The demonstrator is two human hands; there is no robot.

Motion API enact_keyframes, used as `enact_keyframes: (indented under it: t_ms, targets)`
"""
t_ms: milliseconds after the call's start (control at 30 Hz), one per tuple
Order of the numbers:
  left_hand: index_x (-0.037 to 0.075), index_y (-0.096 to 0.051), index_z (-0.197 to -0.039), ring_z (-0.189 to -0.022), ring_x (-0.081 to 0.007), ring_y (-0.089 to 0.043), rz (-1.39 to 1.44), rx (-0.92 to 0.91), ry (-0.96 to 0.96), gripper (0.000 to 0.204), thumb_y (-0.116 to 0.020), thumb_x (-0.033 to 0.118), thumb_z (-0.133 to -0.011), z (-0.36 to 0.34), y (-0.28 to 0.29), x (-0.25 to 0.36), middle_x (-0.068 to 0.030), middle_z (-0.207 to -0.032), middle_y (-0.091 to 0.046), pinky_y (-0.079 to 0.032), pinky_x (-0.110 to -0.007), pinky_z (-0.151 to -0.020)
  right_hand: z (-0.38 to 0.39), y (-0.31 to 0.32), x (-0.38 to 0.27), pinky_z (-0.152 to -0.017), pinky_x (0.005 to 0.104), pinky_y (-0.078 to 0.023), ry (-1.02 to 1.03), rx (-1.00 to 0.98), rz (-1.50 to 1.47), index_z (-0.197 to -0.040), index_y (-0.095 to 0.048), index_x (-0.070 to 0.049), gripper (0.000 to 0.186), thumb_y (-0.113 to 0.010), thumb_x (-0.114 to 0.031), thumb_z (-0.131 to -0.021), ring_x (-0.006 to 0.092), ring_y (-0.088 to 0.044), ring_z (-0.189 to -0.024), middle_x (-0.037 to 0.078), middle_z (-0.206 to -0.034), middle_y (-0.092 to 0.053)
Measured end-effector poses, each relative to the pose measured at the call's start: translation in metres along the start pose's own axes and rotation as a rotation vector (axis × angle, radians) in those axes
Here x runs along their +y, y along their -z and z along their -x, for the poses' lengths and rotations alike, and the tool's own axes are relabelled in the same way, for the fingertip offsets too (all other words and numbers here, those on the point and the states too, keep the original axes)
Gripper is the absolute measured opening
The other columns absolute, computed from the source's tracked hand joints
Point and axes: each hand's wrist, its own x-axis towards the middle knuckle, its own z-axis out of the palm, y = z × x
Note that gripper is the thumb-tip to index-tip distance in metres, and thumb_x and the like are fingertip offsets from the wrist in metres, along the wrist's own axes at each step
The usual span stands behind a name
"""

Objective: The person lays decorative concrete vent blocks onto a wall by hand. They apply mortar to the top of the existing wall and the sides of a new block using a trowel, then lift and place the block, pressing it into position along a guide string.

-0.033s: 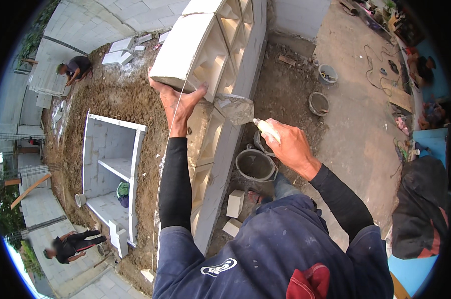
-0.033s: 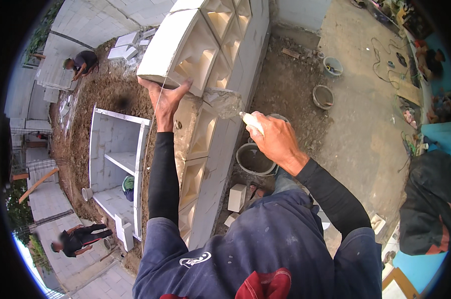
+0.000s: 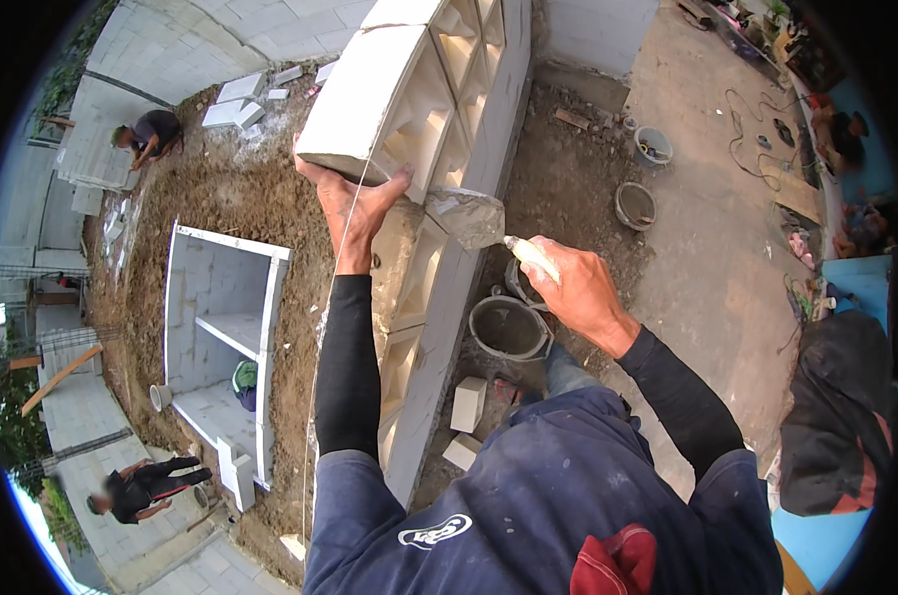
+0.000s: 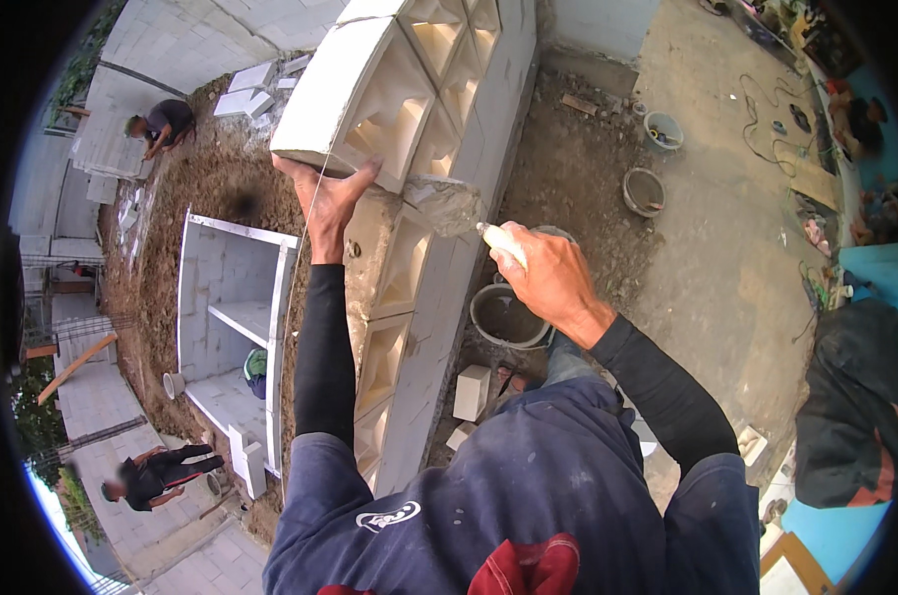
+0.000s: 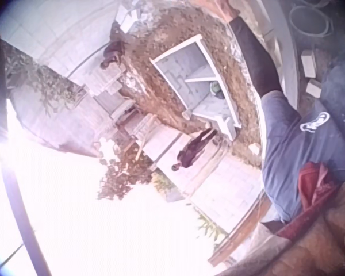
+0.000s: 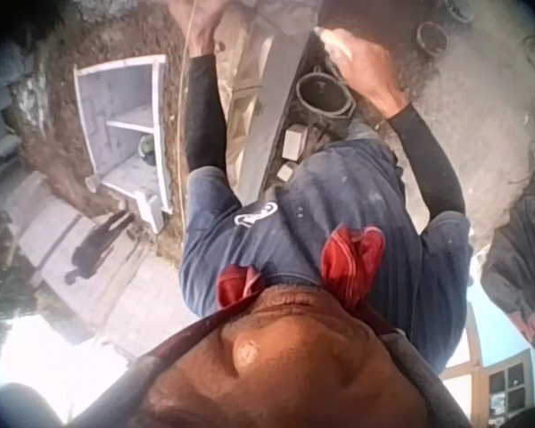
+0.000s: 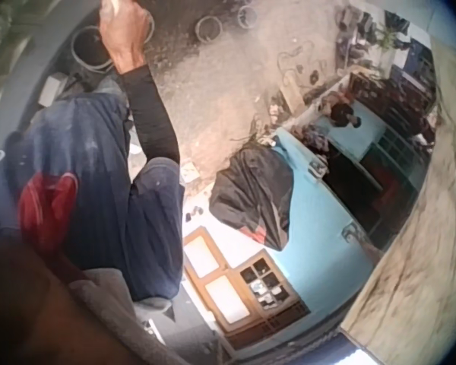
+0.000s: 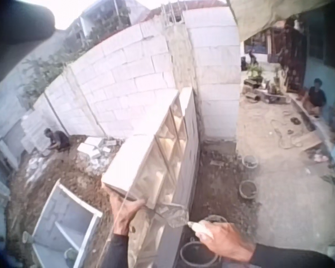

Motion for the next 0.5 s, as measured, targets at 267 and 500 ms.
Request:
enact_keyframes:
  t_ms: [267, 500]
  targets:
    - [0.003, -0.013, -0.141, -0.117, -0.0327, -0.056, -0.126, -0.028, -0.001, 0.115, -0.091, 0.024, -0.059, -0.002, 0.002, 0.0, -0.0233, -0.131, -0.045, -0.052, -0.04, -0.101, -0.02, 0.015, -0.026, -0.065, 0.0502, -0.054, -0.046, -0.074, 0.022, -0.112, -0.066, 0.002, 0.027, -0.069, -0.018, -0.093, 0.0422, -0.069, -0.075, 0.023, -0.081, -0.07]
    - [0.002, -0.007, -0.147, -0.12, -0.0329, -0.051, -0.183, -0.056, 0.021, 0.123, -0.091, 0.024, -0.058, -0.001, 0.002, 0.014, -0.0203, -0.133, -0.043, -0.046, -0.043, -0.108, -0.01, 0.007, -0.036, -0.073, 0.0516, -0.055, -0.127, -0.106, -0.07, -0.131, -0.055, 0.002, 0.042, -0.066, -0.016, -0.095, 0.0463, -0.068, -0.085, 0.027, -0.091, -0.07]
